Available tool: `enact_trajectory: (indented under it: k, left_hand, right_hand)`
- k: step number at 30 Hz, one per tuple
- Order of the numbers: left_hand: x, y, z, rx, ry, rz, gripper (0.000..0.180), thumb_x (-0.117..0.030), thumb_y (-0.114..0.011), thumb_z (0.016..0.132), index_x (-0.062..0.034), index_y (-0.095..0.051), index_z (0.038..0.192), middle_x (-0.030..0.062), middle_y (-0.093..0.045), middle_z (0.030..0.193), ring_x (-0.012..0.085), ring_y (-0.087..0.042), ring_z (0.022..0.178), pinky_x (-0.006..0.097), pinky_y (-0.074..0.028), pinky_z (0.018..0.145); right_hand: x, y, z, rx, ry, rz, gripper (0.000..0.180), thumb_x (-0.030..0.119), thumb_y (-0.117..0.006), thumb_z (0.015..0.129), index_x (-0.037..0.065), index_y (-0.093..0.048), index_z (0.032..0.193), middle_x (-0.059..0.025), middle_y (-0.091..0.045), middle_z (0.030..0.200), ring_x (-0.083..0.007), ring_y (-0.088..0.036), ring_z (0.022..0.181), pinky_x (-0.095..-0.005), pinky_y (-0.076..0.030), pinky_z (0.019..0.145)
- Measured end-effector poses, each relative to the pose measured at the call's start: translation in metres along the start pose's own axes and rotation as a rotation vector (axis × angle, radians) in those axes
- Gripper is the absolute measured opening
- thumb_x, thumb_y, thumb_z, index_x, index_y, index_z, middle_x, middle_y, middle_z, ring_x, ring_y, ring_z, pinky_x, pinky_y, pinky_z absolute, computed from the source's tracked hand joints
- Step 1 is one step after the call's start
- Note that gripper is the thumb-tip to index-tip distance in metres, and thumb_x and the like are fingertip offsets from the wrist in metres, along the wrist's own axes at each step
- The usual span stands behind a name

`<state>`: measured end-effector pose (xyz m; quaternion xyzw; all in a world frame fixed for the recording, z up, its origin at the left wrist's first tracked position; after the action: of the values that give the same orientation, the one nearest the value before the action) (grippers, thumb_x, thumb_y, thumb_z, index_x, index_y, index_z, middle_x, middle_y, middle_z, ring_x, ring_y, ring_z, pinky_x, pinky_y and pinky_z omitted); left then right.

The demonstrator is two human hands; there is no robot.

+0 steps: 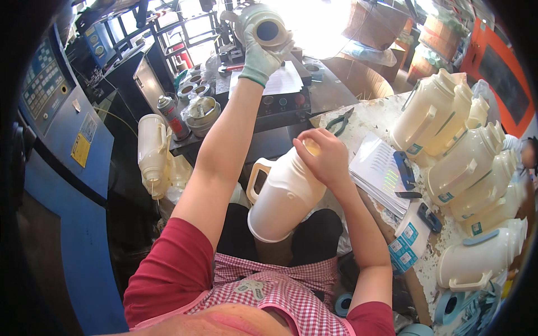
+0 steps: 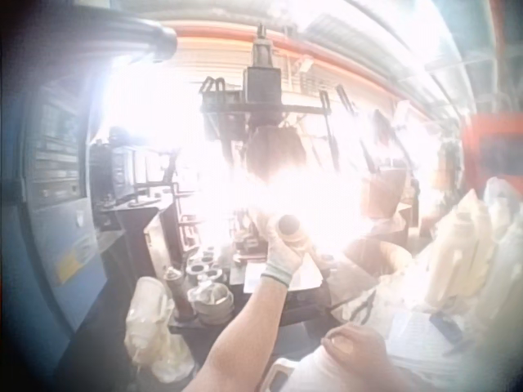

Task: The person assembles white plastic pitchers by attaching light blue handles and applying blue labels. They repeatedly pick up pitchers, attach handles, wipe the surfaces, and affix labels before placing the finished units on the table.

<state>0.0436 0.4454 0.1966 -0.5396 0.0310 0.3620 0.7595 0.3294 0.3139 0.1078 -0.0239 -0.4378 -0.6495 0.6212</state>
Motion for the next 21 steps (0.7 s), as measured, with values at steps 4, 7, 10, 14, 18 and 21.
enact_trajectory:
  k: [4,7,10,14,18,21]
  left_hand:
    - [0.006,-0.004,0.004,-0.024,-0.008,-0.033,0.076,-0.068,-0.068,0.086,-0.016,-0.056,0.14,0.0137,-0.059,0.139,0.04,-0.06,0.126,0.062,-0.053,0.103]
    - [0.013,0.001,0.002,0.078,-0.047,-0.022,0.065,-0.066,-0.071,0.086,-0.0211,-0.06,0.132,0.0032,-0.064,0.127,0.0281,-0.062,0.118,0.055,-0.057,0.092]
    - [0.003,-0.02,-0.012,0.157,-0.166,-0.032,0.039,-0.048,-0.069,0.095,-0.0172,-0.067,0.118,-0.0017,-0.071,0.108,0.0159,-0.069,0.101,0.035,-0.059,0.078]
    - [-0.004,-0.025,-0.017,0.117,-0.214,0.003,0.04,-0.049,-0.063,0.099,-0.0138,-0.066,0.117,-0.0007,-0.07,0.107,0.0154,-0.068,0.101,0.034,-0.059,0.078]
    - [0.007,-0.007,-0.007,-0.031,0.011,-0.002,0.074,-0.066,-0.067,0.088,-0.0123,-0.057,0.138,0.016,-0.06,0.134,0.0429,-0.063,0.12,0.061,-0.059,0.095]
    - [0.004,0.0,-0.005,-0.039,0.052,-0.075,0.076,-0.067,-0.065,0.089,-0.0105,-0.056,0.139,0.0178,-0.061,0.132,0.0433,-0.063,0.12,0.061,-0.059,0.097]
  right_hand:
    - [-0.073,-0.072,0.042,0.148,-0.172,-0.133,0.049,0.04,-0.074,0.086,0.018,-0.067,0.129,-0.0148,-0.076,0.099,-0.0348,-0.074,0.096,-0.0433,-0.058,0.084]
    - [-0.129,-0.122,0.078,0.25,-0.249,-0.363,0.073,0.043,-0.073,0.082,0.023,-0.054,0.15,-0.0176,-0.077,0.109,-0.0368,-0.073,0.103,-0.0467,-0.058,0.09]
    - [-0.141,-0.146,0.095,0.37,-0.332,-0.474,0.088,0.041,-0.074,0.079,0.026,-0.043,0.16,-0.0187,-0.076,0.115,-0.0374,-0.073,0.108,-0.0479,-0.058,0.094]
    - [-0.139,-0.165,0.11,0.419,-0.312,-0.457,0.091,0.039,-0.076,0.08,0.021,-0.04,0.162,-0.0175,-0.075,0.119,-0.0368,-0.072,0.11,-0.0484,-0.058,0.093]
    - [-0.151,-0.187,0.115,0.476,-0.345,-0.509,0.096,0.036,-0.077,0.079,0.019,-0.036,0.165,-0.016,-0.075,0.12,-0.0336,-0.073,0.112,-0.0483,-0.057,0.094]
    - [-0.14,-0.182,0.12,0.566,-0.436,-0.442,0.099,0.035,-0.075,0.079,0.019,-0.032,0.166,-0.0154,-0.075,0.124,-0.0326,-0.072,0.115,-0.0461,-0.056,0.097]
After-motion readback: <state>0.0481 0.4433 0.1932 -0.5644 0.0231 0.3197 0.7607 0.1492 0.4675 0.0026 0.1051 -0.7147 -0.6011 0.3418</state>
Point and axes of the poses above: each hand's wrist, its own z-axis towards the middle knuckle, its own y-axis out of the back of the hand, x = y × z, the point moved 1 cm from there along z, towards the middle knuckle
